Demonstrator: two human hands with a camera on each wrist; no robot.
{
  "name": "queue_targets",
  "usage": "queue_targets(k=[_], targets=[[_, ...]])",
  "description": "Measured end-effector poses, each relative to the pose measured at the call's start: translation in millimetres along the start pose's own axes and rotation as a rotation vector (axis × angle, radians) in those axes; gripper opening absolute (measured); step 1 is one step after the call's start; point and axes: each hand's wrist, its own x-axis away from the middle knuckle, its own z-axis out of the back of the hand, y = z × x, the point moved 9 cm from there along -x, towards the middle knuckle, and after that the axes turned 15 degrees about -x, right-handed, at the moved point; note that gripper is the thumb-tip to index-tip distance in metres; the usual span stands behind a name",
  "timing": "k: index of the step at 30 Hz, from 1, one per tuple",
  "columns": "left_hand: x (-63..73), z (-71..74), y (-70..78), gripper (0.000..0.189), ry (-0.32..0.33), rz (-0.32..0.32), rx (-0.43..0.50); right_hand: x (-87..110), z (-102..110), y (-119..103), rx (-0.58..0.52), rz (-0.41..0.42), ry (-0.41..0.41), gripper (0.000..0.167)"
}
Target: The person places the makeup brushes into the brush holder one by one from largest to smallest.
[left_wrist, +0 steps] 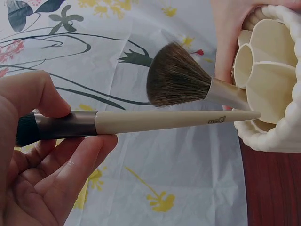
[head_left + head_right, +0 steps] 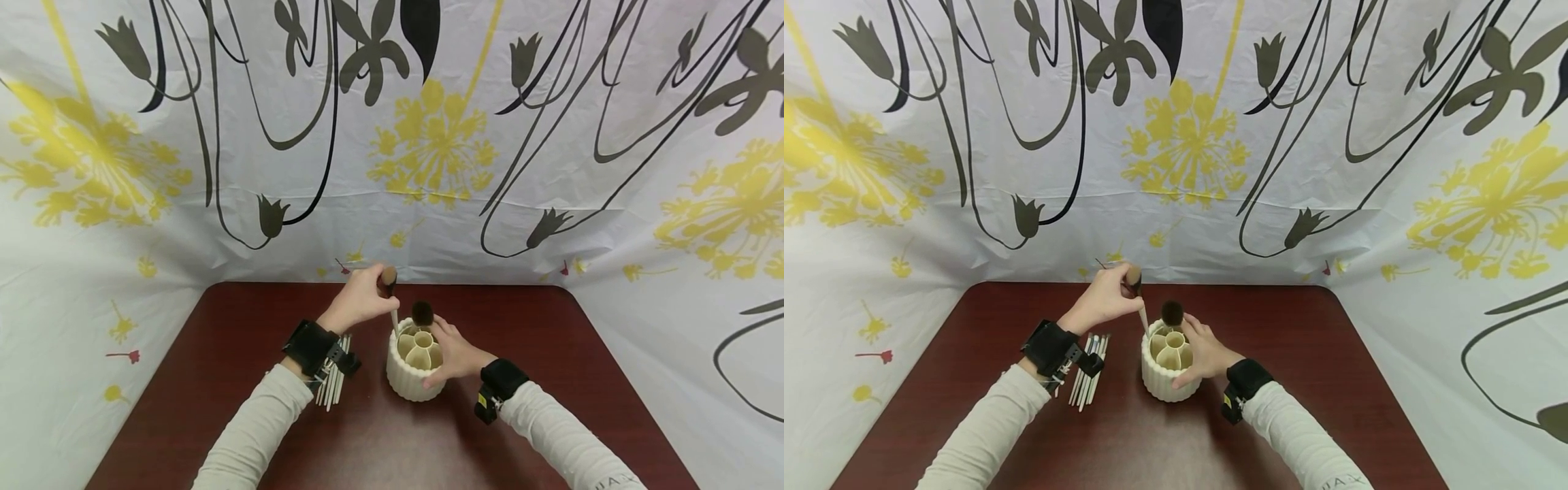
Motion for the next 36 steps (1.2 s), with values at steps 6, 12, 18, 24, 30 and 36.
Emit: queue_targets(k=[6, 12, 18, 24, 30, 36], targets=[[0.6, -5.1, 4.5, 0.021, -0.005, -0.026, 0.012, -0.2, 1, -1, -0.002, 0.005, 0.001, 0.113], [2.5, -14.0, 3.4, 0.022, -0.024, -0.035, -0.002, -0.1, 0, -1, 0.006, 0.001, -0.001, 0.113], [3.7, -25.1, 3.2, 0.022, -0.052, -0.045, -0.002, -0.4, 0, 0, 0.000, 0.005, -0.003, 0.113], [4.5, -38.3, -0.8, 0.024, -0.086, -0.043, -0.010, -0.9, -1, 2, 0.029, 0.019, 0.004, 0.115], [5.6, -48.9, -4.8, 0.024, -0.107, -0.031, -0.010, -1.1, 0, 2, 0.026, 0.019, 0.004, 0.115], [8.1, -57.6, -7.3, 0.023, -0.120, -0.033, 0.019, -2.1, -1, 3, 0.031, 0.023, 0.005, 0.114]])
